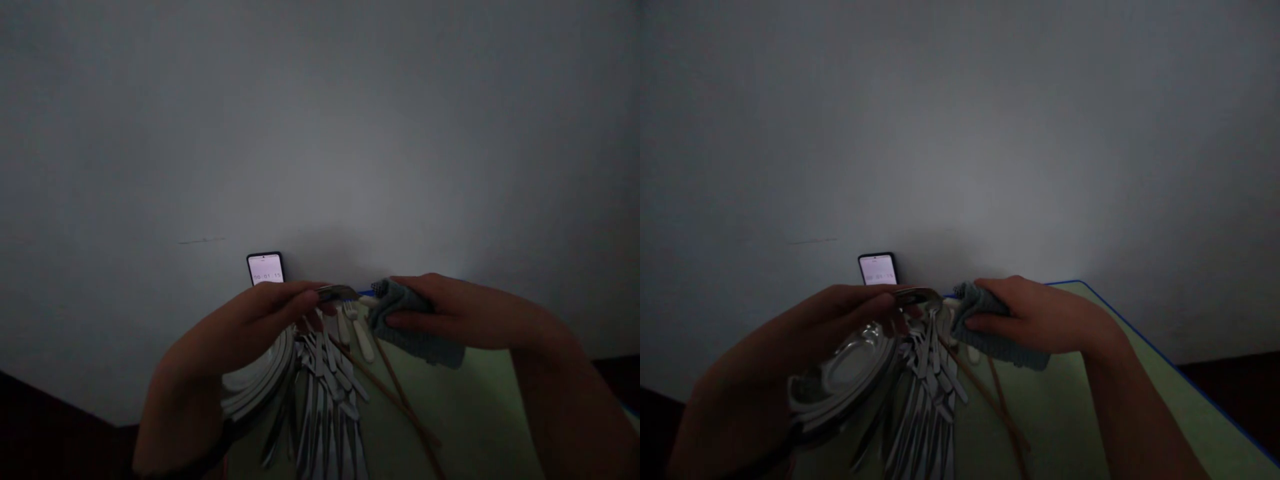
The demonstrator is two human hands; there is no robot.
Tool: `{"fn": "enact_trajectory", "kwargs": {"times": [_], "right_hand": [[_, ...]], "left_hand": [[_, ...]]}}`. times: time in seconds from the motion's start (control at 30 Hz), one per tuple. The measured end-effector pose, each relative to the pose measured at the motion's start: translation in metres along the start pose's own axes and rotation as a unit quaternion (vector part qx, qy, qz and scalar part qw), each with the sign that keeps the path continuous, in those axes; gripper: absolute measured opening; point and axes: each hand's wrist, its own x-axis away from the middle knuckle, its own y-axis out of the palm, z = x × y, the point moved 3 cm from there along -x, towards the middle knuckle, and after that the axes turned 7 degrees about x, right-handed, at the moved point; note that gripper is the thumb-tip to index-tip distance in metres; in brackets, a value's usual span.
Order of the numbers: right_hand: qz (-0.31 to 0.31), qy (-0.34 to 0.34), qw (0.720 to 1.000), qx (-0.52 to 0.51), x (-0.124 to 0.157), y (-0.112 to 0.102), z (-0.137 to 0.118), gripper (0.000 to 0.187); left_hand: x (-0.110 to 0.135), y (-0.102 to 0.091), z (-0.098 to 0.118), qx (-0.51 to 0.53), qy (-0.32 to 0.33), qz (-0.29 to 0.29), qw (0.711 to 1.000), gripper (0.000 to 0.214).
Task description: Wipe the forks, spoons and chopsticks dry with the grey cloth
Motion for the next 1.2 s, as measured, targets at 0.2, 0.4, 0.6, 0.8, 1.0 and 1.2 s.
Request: {"fn": "enact_trajectory", "kwargs": {"times": [0.2,0.4,0.6,0.8,1.0,1.2], "right_hand": [[0.027,0.001,0.999,0.023,-0.001,-0.002,-0.012,0.028],[0.013,-0.002,0.999,0.030,-0.001,-0.002,-0.015,0.028],[-0.021,-0.041,0.998,0.030,-0.005,0.001,-0.020,0.028],[-0.028,-0.028,0.998,0.053,-0.005,0.003,-0.023,0.028],[-0.034,-0.027,0.997,0.061,-0.005,0.005,-0.022,0.027],[-0.037,-0.038,0.997,0.056,-0.005,0.005,-0.021,0.028]], "left_hand": [[0.000,-0.003,-0.001,-0.048,-0.021,-0.044,0.998,0.026],[-0.003,0.008,0.007,-0.099,-0.041,-0.031,0.994,0.027],[0.000,0.010,0.020,-0.095,-0.028,-0.016,0.995,0.025],[-0.004,0.013,0.014,-0.123,-0.075,-0.038,0.989,0.030],[-0.008,0.016,0.011,-0.141,-0.073,-0.063,0.985,0.030],[-0.009,0.017,0.013,-0.156,-0.079,-0.064,0.982,0.029]]}}
